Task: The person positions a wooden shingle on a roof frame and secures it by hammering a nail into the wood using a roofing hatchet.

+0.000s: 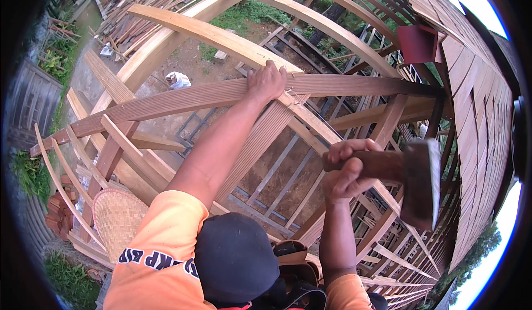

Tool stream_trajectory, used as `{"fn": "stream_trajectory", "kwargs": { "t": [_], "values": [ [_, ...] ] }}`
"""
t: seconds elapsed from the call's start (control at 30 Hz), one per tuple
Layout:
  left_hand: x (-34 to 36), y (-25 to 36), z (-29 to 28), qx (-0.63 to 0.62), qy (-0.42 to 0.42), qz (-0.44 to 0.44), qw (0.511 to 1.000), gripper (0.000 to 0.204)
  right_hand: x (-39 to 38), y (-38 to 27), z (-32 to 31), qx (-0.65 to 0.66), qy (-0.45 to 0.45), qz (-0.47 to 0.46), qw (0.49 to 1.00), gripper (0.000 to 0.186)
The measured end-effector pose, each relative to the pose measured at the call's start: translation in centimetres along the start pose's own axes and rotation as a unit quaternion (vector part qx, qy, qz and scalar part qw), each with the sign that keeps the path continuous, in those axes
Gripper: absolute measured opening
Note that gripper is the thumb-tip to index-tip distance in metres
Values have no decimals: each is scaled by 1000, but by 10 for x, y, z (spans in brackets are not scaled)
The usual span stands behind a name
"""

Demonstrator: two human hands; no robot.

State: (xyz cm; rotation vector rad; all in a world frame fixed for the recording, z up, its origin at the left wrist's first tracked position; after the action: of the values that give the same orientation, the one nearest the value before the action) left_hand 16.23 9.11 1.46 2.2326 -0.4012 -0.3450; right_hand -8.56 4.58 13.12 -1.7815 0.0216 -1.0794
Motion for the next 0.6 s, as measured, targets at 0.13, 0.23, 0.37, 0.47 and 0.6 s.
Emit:
{"fn": "stream_trajectory", "kwargs": {
  "t": [0.13,0.23,0.37,0.47,0.6],
  "values": [
    [8,-4,-3,4,10,-1,1000,56,-22,59,4,-375,-252,246,858,25],
    [2,-9,4,10,11,7,1000,56,-4,24,-1,-298,-187,256,900,26],
    [4,-10,4,9,16,5,1000,57,43,-40,3,-18,-5,-6,1000,59],
    [1,-8,2,12,-1,-1,1000,58,37,-38,4,11,56,-101,993,63],
    [0,5,2,1,-24,-5,1000,58,-29,67,-8,-393,-283,277,829,33]
  ]
}}
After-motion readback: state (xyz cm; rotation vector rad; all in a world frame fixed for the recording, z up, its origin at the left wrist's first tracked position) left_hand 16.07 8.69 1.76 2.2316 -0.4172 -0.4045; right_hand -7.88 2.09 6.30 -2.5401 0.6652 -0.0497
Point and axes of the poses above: each hand's wrist, its own x-axis towards the middle knuckle, its own z-axis out of the palm, y = z × x, the point moved 1 cm from there along x, towards the middle knuckle, and after that the axes turned 8 degrees about -x, right-handed, at the moved point
